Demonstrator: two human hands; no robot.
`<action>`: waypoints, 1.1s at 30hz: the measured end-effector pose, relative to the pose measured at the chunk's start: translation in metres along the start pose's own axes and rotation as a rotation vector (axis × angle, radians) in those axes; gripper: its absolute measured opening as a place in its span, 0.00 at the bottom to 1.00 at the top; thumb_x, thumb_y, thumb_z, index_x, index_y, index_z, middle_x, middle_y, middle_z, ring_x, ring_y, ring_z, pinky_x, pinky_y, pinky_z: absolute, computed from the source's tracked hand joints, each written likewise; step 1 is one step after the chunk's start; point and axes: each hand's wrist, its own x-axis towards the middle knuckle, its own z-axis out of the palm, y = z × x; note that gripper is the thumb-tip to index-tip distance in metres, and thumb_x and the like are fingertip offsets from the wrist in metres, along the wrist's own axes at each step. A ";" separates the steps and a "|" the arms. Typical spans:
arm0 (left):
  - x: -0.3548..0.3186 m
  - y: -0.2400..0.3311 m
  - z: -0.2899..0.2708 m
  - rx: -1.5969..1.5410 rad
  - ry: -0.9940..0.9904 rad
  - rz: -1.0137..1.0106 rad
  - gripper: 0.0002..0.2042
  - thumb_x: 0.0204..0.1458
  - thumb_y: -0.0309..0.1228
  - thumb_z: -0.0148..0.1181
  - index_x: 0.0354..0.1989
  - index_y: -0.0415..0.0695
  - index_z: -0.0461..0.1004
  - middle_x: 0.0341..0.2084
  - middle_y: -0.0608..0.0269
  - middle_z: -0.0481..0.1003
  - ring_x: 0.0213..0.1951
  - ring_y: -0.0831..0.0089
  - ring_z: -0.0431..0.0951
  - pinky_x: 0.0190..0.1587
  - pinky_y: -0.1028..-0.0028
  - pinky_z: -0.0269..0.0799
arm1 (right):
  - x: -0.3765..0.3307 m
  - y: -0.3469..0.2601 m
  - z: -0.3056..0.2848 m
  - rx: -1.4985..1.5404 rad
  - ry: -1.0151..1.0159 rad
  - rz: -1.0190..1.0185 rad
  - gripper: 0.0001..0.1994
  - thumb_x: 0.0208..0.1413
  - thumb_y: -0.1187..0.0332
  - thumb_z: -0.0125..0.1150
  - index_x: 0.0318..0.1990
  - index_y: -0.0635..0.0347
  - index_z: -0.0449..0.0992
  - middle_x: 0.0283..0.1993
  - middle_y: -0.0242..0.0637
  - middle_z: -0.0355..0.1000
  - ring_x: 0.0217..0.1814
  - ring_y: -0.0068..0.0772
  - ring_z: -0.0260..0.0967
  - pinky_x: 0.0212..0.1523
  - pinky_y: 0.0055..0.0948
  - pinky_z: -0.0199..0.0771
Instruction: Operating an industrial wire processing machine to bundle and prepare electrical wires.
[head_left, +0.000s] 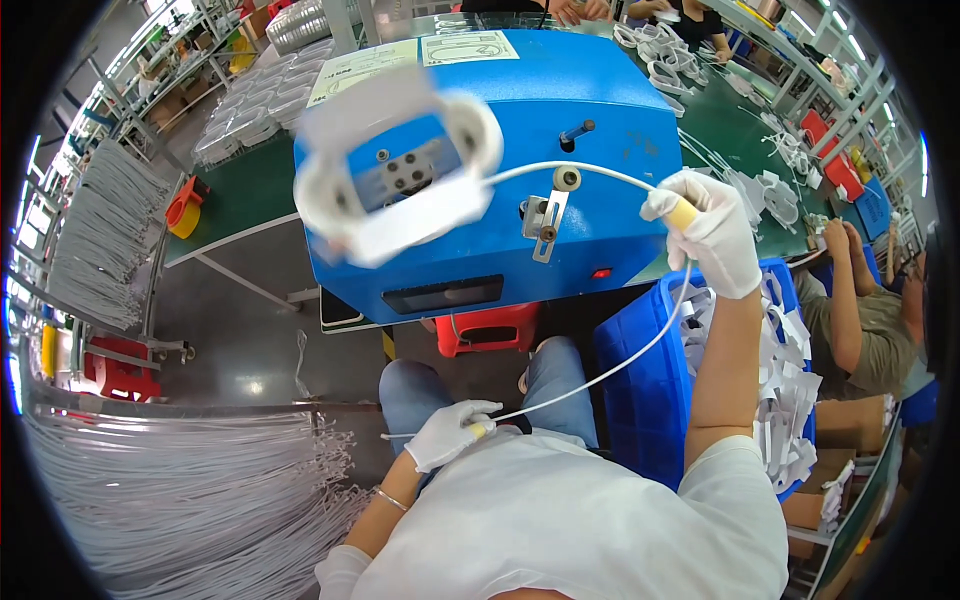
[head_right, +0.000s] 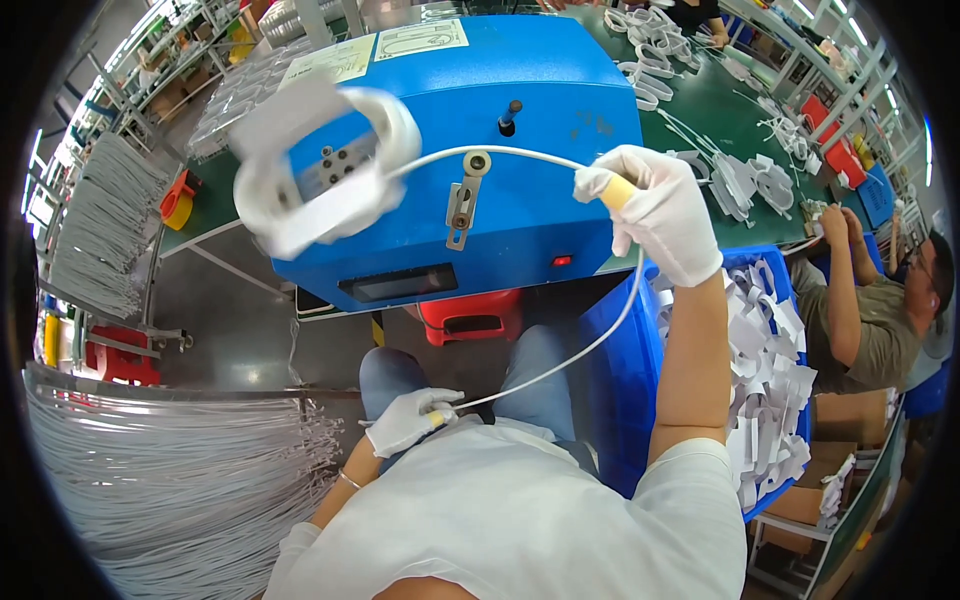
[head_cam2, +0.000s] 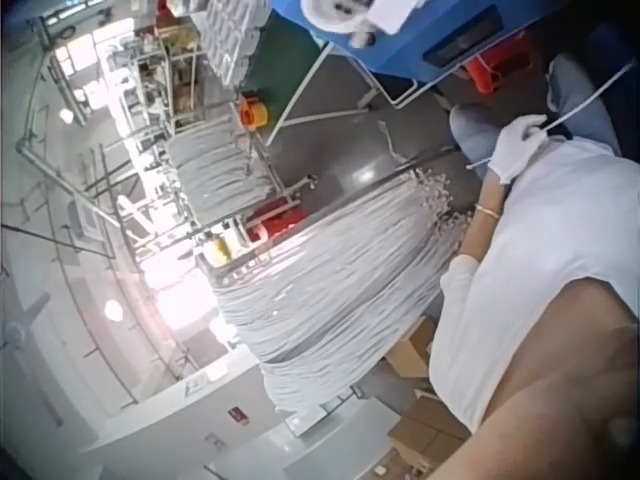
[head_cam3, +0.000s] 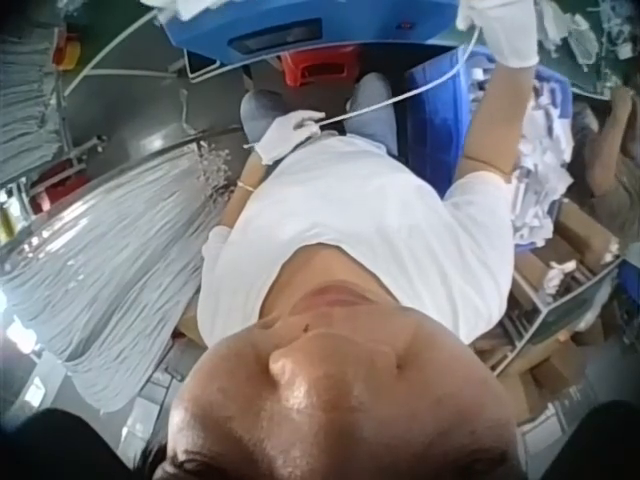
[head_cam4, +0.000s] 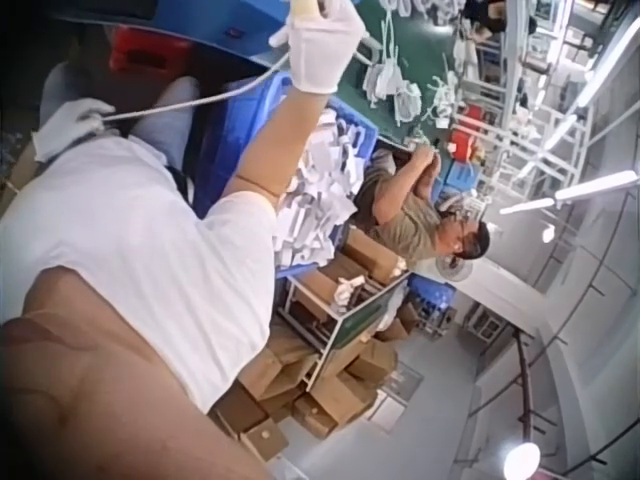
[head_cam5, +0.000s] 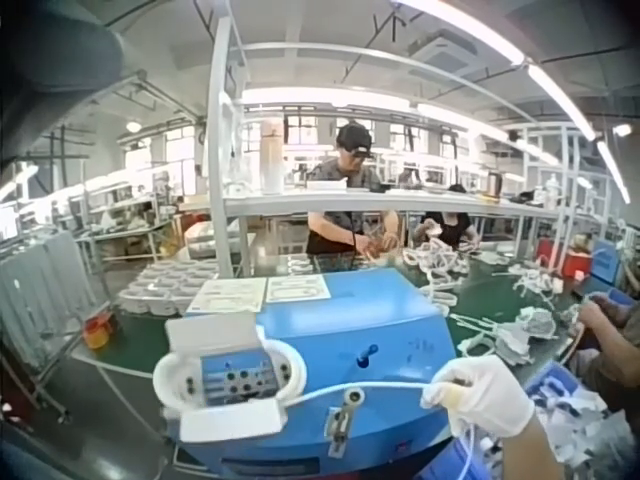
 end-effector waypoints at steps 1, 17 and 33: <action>0.000 0.001 0.000 0.028 -0.003 -0.001 0.18 0.54 0.28 0.53 0.54 0.39 0.69 0.39 0.59 0.75 0.41 0.75 0.75 0.48 0.77 0.68 | 0.002 0.008 -0.003 0.105 -0.018 -0.089 0.05 0.51 0.71 0.59 0.28 0.62 0.73 0.27 0.33 0.73 0.12 0.14 0.62 0.12 0.13 0.55; 0.005 0.126 -0.023 0.295 -0.040 0.560 0.23 0.49 0.27 0.60 0.56 0.42 0.67 0.39 0.60 0.76 0.36 0.72 0.77 0.43 0.73 0.72 | 0.010 -0.021 0.047 0.129 -0.031 -0.099 0.12 0.56 0.63 0.59 0.28 0.65 0.75 0.15 0.27 0.65 0.10 0.12 0.58 0.12 0.13 0.57; 0.010 0.338 -0.180 1.075 0.334 0.934 0.09 0.45 0.23 0.58 0.34 0.45 0.82 0.31 0.60 0.79 0.32 0.74 0.76 0.39 0.78 0.72 | 0.174 -0.073 0.087 -0.704 -0.080 -1.204 0.09 0.49 0.70 0.62 0.39 0.56 0.77 0.38 0.35 0.75 0.40 0.32 0.73 0.45 0.23 0.73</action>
